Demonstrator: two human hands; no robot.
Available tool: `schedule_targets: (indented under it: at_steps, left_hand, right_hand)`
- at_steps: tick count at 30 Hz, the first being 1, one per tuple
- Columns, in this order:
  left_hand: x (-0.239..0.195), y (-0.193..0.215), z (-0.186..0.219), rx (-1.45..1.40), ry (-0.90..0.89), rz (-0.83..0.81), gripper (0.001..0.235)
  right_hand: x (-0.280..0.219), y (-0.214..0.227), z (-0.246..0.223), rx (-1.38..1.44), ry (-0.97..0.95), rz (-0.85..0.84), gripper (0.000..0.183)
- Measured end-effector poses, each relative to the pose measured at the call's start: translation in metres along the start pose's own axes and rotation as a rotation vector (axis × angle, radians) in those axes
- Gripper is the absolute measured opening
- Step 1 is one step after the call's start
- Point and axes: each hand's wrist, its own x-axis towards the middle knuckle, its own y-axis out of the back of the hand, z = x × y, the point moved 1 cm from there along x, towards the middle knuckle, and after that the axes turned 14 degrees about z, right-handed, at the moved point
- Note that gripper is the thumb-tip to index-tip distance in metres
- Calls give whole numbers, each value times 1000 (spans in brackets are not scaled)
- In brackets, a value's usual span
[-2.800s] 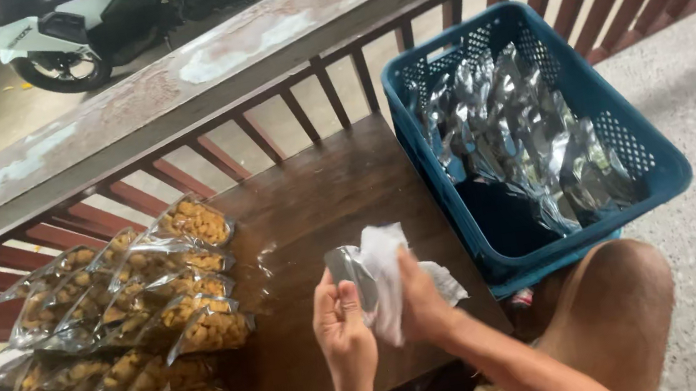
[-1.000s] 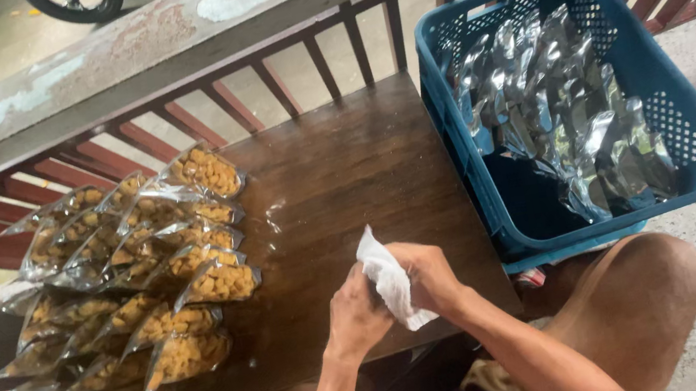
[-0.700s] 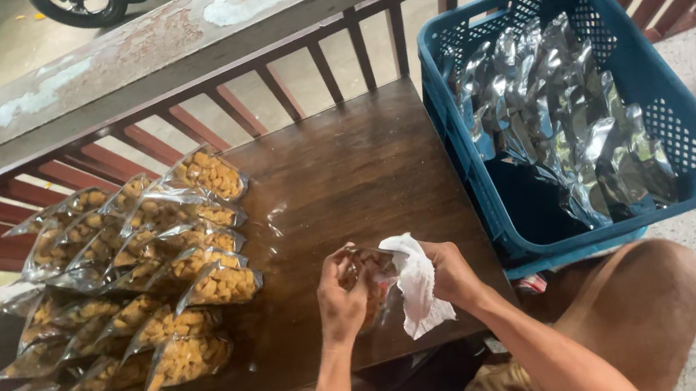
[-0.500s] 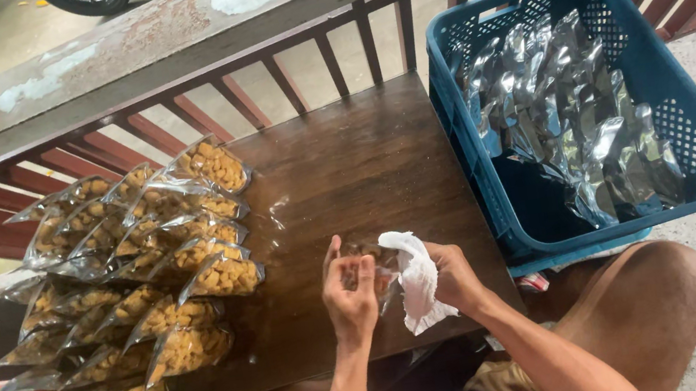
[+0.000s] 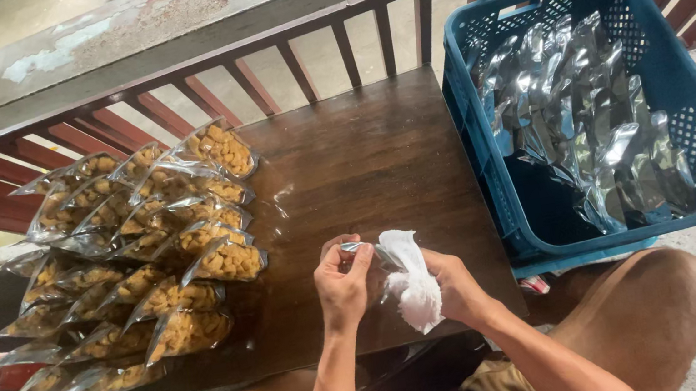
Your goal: The person sits on the floor and repeatedly wipes the surface of small transparent snack packages with a white cloth. After wiping each package, the person places it into a blue basket. The person continues this process for multiple packages.
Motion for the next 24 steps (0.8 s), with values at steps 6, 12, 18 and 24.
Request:
schedule_targets:
  at_steps: [6,12,18,24]
  left_hand:
    - [-7,-6,-6,-68,-100,-180,16]
    - [-21,-15,-16,265,-686,-150,16]
    - [-23,-11,-15,364,-639,-70,16]
    - [-31,-11,-14,337,-686,-75,16]
  right_hand:
    - [4,2,-2,142,-118,27,38]
    - [20,6,-6,-698,309,85,24]
    - [24,4,-10,-604,201,16,33]
    - [21,0,-10,-677,193,-11,34]
